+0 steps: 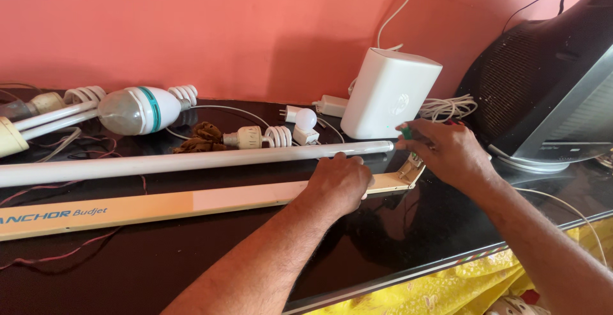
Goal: The person uses a green screwdriver to adjust components on a fluorescent tube light fixture, including the ballast and end caps. They also handle several compact fluorescent bulbs and a coiled wire on the table.
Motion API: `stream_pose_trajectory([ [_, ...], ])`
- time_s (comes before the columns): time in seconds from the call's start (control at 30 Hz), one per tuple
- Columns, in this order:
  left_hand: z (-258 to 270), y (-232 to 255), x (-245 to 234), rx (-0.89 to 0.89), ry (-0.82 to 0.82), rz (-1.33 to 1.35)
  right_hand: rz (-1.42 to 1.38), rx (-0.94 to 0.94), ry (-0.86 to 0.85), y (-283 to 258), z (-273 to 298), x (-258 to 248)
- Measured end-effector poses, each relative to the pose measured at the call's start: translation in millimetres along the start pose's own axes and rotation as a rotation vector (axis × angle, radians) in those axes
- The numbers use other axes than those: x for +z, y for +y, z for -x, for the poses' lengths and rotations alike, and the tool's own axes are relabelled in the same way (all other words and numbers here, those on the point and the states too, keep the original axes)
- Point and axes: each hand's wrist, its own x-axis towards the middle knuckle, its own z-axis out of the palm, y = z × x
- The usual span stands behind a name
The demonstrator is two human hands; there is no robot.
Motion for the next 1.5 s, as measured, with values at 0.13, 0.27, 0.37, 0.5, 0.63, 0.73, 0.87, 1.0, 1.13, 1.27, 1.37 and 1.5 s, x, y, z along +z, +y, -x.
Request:
stream_pose_trajectory([
  [0.13, 0, 1, 0, -0.012, -0.005, 0.007, -0.009, -0.103, 0.059, -3, -3, -4],
  [0.27, 0, 0, 0, -0.01, 0.002, -0.001, -0.028, -0.077, 0.056, -3, -6, -5],
  [0.37, -2, 1, 0, -0.022, -0.034, -0.004, 0.01, -0.016, 0.028, -2, -8, -3],
  [0.5, 0, 1, 0, -0.019, -0.014, 0.006, -0.012, -0.077, 0.066, 1, -8, 0],
  [0.63, 0, 1, -2, -0.027, -0.037, 0.001, 0.009, -0.096, 0.027, 2, -11, 1],
  [0.73, -1, 2, -2, -0.03, -0.048, 0.011, 0.03, -0.073, -0.022, 1, -12, 0],
  [0.87, -1, 1, -1, -0.032, -0.03, 0.036, 0.052, -0.003, -0.053, -4, -13, -6],
  [1.0, 0, 1, 0, -0.026, 0.001, 0.043, 0.066, -0.067, -0.008, -8, -12, -6],
  [1.13, -1, 2, -1, -0.028, -0.029, 0.021, 0.029, -0.09, -0.024, -8, -13, -7],
  [1.27, -1, 1, -2, -0.034, -0.047, 0.013, 0.094, -0.079, 0.077, -3, -12, -14],
  [1.37, -3, 2, -2, -0.052, -0.075, 0.032, -0.008, -0.065, 0.112, -1, -11, -16],
  [1.5, -2, 2, -1, -0.034, -0.037, 0.021, 0.006, -0.115, 0.131, -1, -11, -12],
])
